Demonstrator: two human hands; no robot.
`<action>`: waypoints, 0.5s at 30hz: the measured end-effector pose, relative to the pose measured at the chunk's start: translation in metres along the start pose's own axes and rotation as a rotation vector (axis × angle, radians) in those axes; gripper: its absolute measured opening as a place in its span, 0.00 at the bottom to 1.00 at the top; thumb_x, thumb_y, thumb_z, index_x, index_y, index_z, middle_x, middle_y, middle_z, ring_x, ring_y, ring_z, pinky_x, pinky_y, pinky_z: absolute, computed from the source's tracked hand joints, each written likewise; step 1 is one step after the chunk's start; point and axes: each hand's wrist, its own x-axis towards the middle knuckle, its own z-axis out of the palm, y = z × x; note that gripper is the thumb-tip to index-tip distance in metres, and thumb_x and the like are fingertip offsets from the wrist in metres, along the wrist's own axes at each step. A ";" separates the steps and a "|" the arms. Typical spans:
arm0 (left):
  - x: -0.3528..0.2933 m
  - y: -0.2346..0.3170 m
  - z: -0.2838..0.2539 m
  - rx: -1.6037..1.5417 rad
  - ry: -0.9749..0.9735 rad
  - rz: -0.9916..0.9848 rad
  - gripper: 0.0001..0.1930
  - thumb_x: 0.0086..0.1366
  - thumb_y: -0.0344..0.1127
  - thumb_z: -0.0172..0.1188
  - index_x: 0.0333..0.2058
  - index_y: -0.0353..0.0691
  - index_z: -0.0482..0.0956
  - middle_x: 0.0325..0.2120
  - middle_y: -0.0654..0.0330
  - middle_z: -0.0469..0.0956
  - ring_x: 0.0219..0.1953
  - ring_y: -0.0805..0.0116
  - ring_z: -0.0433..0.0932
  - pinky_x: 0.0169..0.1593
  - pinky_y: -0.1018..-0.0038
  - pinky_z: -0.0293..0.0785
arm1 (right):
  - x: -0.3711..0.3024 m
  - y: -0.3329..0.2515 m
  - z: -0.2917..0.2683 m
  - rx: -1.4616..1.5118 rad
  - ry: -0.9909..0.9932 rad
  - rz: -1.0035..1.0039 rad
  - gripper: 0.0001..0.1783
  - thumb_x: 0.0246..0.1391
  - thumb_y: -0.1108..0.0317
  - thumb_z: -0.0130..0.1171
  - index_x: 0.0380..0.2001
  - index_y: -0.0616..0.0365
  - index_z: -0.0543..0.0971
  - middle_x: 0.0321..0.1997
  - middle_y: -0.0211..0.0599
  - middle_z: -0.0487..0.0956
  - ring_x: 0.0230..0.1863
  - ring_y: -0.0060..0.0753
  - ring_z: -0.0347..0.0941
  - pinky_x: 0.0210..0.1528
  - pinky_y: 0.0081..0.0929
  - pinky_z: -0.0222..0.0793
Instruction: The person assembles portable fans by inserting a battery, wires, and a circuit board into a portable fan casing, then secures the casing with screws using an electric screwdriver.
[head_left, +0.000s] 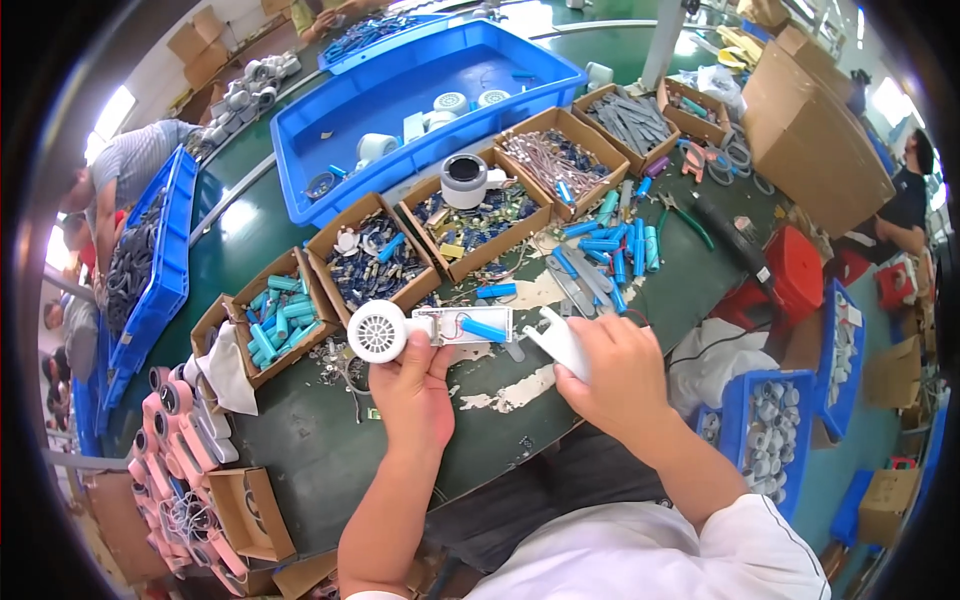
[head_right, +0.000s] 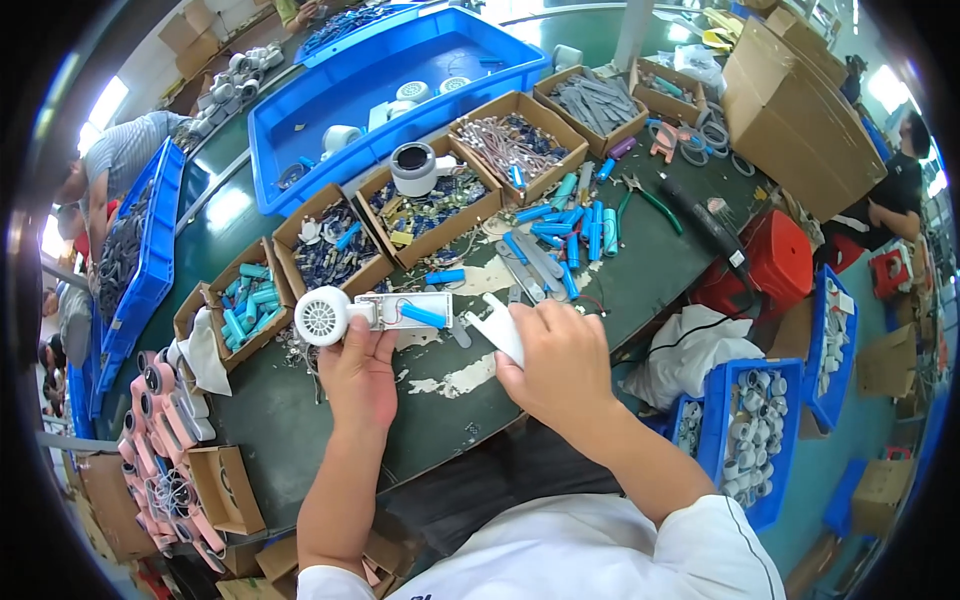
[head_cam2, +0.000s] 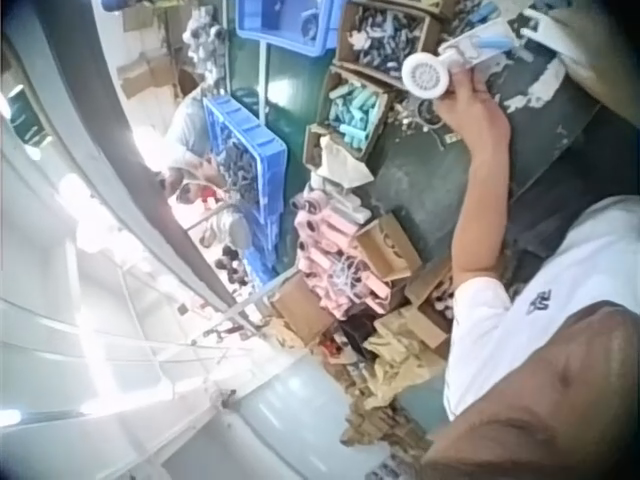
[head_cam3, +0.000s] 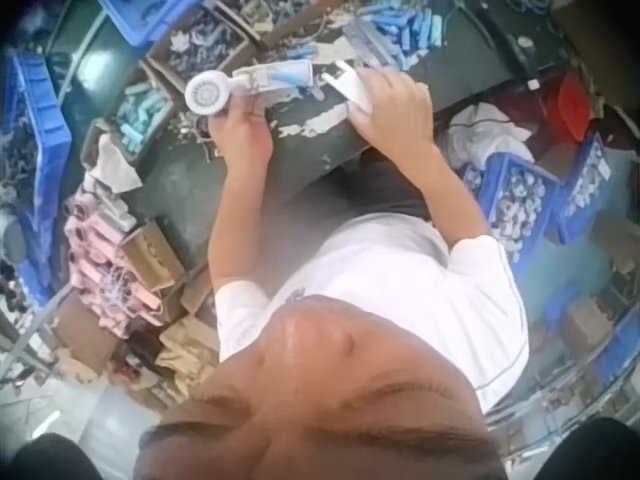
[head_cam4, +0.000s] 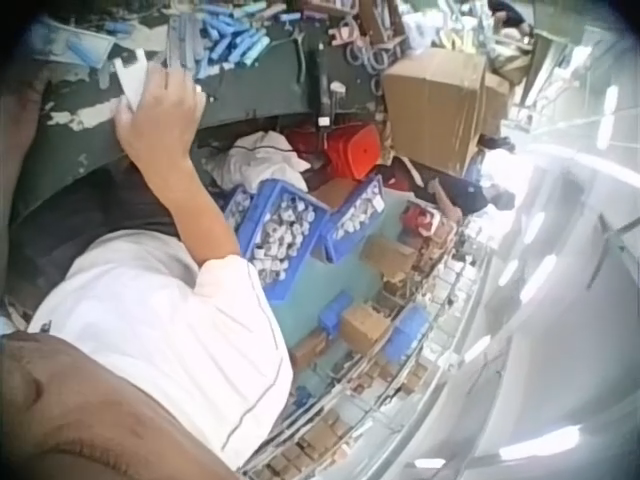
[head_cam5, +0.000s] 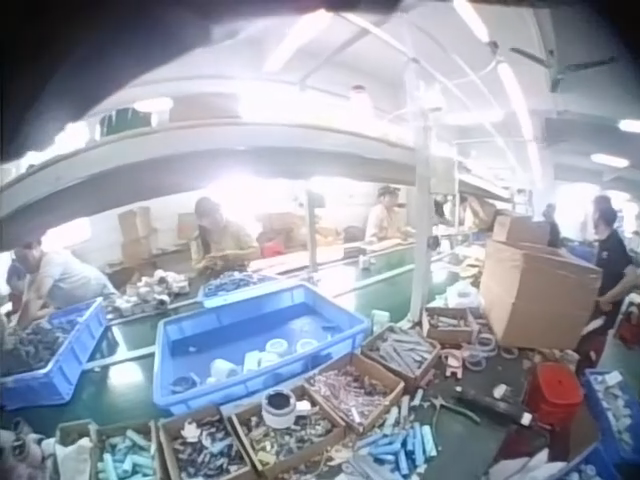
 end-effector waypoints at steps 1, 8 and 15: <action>-0.001 0.000 0.000 -0.012 -0.020 -0.017 0.16 0.68 0.29 0.61 0.53 0.38 0.70 0.47 0.58 0.79 0.48 0.64 0.81 0.51 0.66 0.82 | 0.000 -0.002 -0.006 0.013 0.051 -0.007 0.27 0.38 0.62 0.71 0.45 0.58 0.79 0.38 0.37 0.78 0.41 0.41 0.75 0.43 0.39 0.66; -0.008 -0.001 0.010 -0.031 -0.057 -0.061 0.16 0.68 0.27 0.58 0.52 0.36 0.70 0.46 0.54 0.79 0.48 0.62 0.81 0.52 0.62 0.81 | 0.019 -0.024 0.001 0.200 0.111 -0.276 0.28 0.38 0.66 0.73 0.47 0.55 0.79 0.42 0.35 0.77 0.44 0.41 0.73 0.45 0.39 0.64; -0.012 0.002 0.014 -0.135 -0.103 -0.088 0.23 0.63 0.21 0.58 0.56 0.35 0.66 0.48 0.54 0.77 0.49 0.60 0.80 0.53 0.59 0.80 | 0.028 -0.034 0.016 0.202 0.138 -0.303 0.23 0.45 0.66 0.69 0.47 0.55 0.80 0.44 0.33 0.78 0.46 0.37 0.73 0.47 0.38 0.63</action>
